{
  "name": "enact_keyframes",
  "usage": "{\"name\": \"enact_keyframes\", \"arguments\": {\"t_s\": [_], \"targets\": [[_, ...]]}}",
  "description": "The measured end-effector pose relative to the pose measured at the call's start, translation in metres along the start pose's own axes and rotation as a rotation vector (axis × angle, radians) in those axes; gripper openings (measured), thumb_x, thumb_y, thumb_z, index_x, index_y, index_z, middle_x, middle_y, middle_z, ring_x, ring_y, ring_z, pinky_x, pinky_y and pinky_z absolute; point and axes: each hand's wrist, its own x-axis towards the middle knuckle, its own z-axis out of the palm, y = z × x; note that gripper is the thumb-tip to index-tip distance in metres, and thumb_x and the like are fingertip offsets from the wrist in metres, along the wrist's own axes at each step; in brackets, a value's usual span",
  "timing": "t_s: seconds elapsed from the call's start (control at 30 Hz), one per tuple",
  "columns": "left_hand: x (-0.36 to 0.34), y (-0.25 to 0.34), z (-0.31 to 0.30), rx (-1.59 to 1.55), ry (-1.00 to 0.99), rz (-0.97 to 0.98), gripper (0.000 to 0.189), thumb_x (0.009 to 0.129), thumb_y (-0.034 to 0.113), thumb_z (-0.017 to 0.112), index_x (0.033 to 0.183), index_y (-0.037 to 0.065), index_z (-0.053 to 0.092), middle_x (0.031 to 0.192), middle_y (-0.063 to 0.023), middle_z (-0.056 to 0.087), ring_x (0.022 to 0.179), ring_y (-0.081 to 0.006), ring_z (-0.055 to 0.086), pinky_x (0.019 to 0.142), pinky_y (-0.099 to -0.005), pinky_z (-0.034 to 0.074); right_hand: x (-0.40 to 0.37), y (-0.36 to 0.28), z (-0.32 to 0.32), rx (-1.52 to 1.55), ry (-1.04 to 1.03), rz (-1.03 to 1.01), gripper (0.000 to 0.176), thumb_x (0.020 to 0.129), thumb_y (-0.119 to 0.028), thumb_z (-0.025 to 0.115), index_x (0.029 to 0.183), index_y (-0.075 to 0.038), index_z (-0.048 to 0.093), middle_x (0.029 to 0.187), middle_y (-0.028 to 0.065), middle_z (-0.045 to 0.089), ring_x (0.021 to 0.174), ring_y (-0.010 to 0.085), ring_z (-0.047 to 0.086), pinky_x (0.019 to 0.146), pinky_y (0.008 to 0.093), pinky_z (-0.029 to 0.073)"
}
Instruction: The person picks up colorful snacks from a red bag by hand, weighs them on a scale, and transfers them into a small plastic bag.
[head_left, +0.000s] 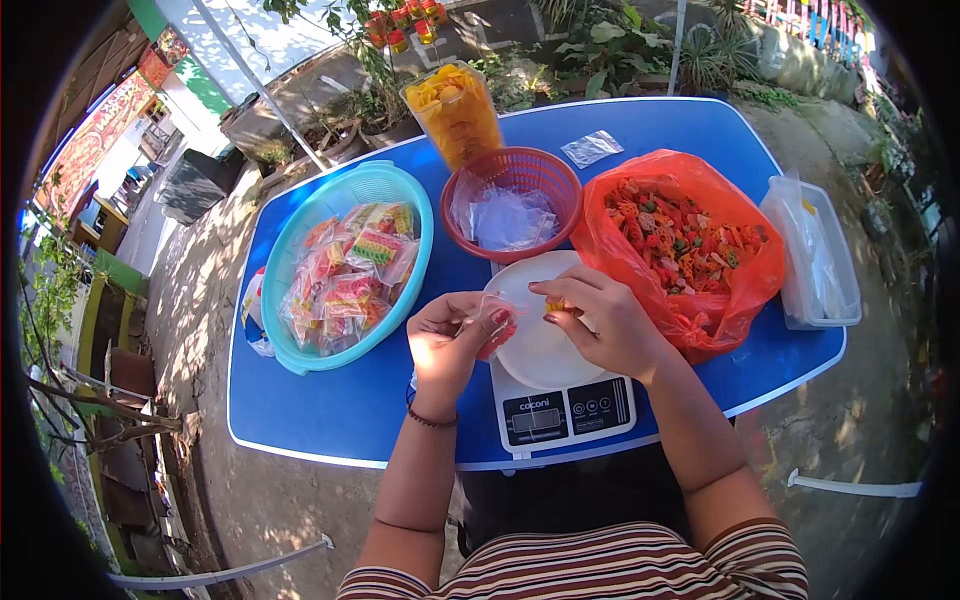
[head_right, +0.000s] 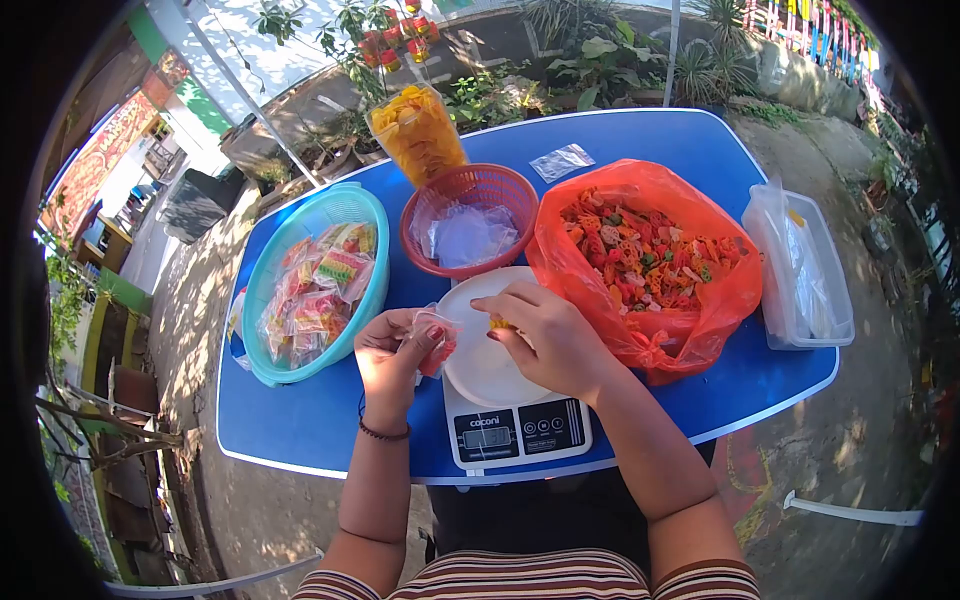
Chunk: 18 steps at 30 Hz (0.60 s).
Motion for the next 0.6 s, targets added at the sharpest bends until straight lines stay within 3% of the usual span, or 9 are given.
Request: {"name": "enact_keyframes", "arguments": {"t_s": [0.17, 0.37, 0.47, 0.6], "targets": [[-0.002, 0.002, 0.004, 0.008, -0.041, -0.043, 0.019, 0.086, -0.008, 0.074, 0.104, -0.007, 0.068, 0.096, -0.0165, 0.074, 0.085, -0.0179, 0.074, 0.077, -0.0284, 0.063, 0.000, -0.003, 0.005, 0.344, 0.308, -0.054, 0.016, 0.094, 0.009, 0.059, 0.108, 0.005, 0.066, 0.104, 0.0126, 0.061, 0.090, 0.0167, 0.068, 0.079, 0.0275, 0.057], [-0.003, 0.000, 0.004, 0.043, -0.128, -0.036, 0.022, 0.086, -0.007, 0.074, 0.107, -0.008, 0.067, 0.098, -0.0175, 0.074, 0.087, -0.0191, 0.074, 0.079, -0.0310, 0.064, 0.000, -0.012, 0.020, 0.524, 0.500, -0.028, 0.014, 0.097, 0.010, 0.055, 0.106, 0.007, 0.064, 0.107, 0.0125, 0.060, 0.089, 0.0147, 0.067, 0.081, 0.0268, 0.058], [-0.005, 0.002, 0.007, -0.007, -0.113, -0.116, 0.022, 0.087, -0.007, 0.073, 0.108, -0.008, 0.067, 0.099, -0.0168, 0.074, 0.087, -0.0185, 0.074, 0.080, -0.0310, 0.064, -0.002, -0.012, 0.023, 0.478, 0.456, -0.025, 0.012, 0.094, 0.009, 0.060, 0.104, 0.005, 0.066, 0.103, 0.0122, 0.063, 0.089, 0.0152, 0.068, 0.078, 0.0259, 0.056], [-0.003, -0.003, 0.006, 0.041, -0.114, -0.026, 0.021, 0.090, -0.003, 0.073, 0.109, -0.007, 0.067, 0.099, -0.0152, 0.074, 0.087, -0.0159, 0.073, 0.076, -0.0274, 0.061, -0.003, -0.009, 0.020, 0.226, 0.437, -0.045, 0.017, 0.085, 0.009, 0.067, 0.099, 0.001, 0.069, 0.096, 0.0113, 0.068, 0.088, 0.0206, 0.068, 0.076, 0.0301, 0.054]]}}
